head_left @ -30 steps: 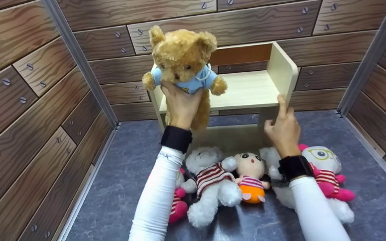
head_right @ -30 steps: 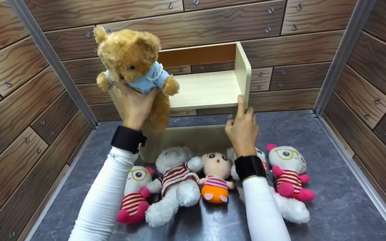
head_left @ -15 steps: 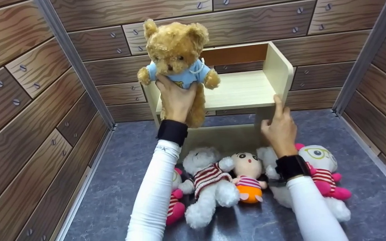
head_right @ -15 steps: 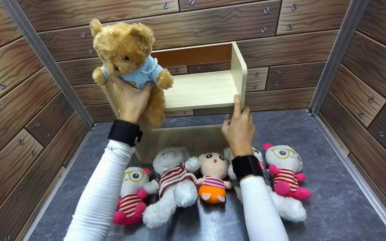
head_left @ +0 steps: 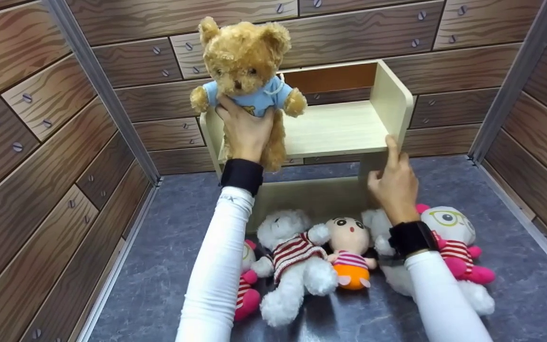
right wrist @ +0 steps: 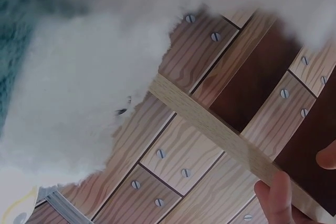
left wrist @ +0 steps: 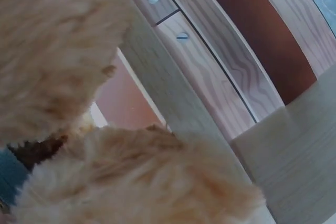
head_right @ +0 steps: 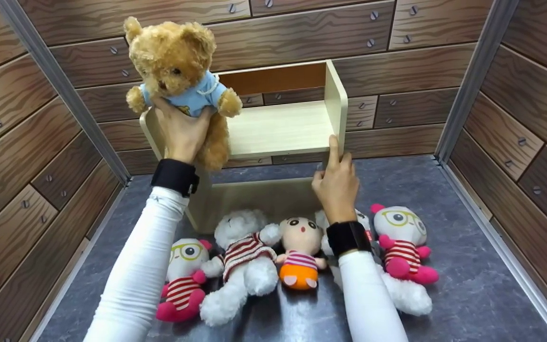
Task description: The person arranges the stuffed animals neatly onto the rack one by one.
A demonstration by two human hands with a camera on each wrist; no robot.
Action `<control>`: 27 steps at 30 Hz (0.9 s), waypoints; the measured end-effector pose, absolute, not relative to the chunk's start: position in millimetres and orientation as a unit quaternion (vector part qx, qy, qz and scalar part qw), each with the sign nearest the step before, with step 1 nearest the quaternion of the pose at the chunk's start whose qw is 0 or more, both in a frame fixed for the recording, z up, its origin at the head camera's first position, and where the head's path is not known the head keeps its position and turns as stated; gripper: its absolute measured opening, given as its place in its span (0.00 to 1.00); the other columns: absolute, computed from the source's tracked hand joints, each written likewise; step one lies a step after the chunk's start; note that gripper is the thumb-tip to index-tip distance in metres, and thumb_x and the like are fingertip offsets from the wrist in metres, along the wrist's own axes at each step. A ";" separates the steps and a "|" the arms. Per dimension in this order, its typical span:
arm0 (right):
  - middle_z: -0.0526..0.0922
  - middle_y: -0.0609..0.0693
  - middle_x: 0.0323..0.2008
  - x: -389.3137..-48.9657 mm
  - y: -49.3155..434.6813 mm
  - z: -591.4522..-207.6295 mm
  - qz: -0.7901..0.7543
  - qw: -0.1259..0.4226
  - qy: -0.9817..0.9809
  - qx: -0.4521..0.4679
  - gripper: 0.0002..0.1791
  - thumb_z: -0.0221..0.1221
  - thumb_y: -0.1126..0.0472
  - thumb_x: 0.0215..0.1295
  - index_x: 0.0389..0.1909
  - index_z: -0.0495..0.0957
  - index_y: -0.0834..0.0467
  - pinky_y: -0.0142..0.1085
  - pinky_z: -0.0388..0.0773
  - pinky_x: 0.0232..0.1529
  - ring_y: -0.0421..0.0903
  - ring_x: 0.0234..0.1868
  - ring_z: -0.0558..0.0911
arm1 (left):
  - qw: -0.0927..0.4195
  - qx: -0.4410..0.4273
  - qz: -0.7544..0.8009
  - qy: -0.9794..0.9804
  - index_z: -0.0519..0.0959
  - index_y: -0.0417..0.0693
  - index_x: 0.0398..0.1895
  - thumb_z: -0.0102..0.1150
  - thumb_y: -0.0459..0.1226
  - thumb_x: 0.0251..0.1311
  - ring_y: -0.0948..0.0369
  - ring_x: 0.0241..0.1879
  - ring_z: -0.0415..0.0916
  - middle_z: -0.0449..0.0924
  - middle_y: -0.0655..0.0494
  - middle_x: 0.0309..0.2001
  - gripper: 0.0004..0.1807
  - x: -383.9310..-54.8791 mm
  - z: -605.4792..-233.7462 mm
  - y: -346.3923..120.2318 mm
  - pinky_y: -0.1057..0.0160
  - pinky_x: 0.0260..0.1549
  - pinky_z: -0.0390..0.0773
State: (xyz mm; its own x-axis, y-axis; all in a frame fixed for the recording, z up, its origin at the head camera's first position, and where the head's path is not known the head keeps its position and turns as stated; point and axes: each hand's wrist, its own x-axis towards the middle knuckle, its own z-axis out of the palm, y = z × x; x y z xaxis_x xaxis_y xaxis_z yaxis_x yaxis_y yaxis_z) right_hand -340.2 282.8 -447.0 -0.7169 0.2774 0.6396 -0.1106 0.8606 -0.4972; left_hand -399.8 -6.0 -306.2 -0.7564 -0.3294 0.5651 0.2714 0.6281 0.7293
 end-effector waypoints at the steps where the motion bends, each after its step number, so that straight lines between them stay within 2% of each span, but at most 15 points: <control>1: 0.74 0.73 0.42 -340.2 282.7 -446.7 0.260 0.373 -0.889 -0.047 0.47 0.62 0.67 0.51 0.74 0.55 0.50 0.64 0.77 0.28 0.72 0.30 0.78 | 0.348 0.017 -0.431 -0.833 0.47 0.37 0.74 0.73 0.54 0.47 0.44 0.47 0.77 0.62 0.36 0.60 0.60 -401.7 -306.4 -6.2 0.50 0.47 0.81; 17: 0.74 0.73 0.44 -338.8 287.5 -439.6 0.256 0.361 -0.895 -0.053 0.48 0.62 0.65 0.52 0.76 0.53 0.48 0.63 0.77 0.29 0.72 0.31 0.78 | 0.319 0.028 -0.446 -0.836 0.43 0.36 0.77 0.71 0.53 0.51 0.42 0.48 0.78 0.63 0.33 0.61 0.61 -426.2 -311.1 4.5 0.51 0.49 0.82; 27: 0.74 0.72 0.43 -338.9 282.9 -445.4 0.251 0.367 -0.894 -0.048 0.47 0.61 0.66 0.51 0.75 0.55 0.49 0.63 0.76 0.28 0.71 0.30 0.78 | 0.315 0.050 -0.434 -0.842 0.45 0.37 0.78 0.70 0.54 0.52 0.38 0.50 0.78 0.62 0.31 0.64 0.60 -438.4 -315.1 4.2 0.47 0.50 0.80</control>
State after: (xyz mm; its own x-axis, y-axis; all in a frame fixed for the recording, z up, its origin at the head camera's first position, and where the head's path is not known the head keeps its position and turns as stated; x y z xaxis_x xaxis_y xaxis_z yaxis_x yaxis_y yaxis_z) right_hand -338.9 282.9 -445.4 -0.7258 0.2703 0.6326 -0.0976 0.8698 -0.4837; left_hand -438.4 4.2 -315.1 -0.7969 -0.3574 0.4870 0.1895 0.6176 0.7633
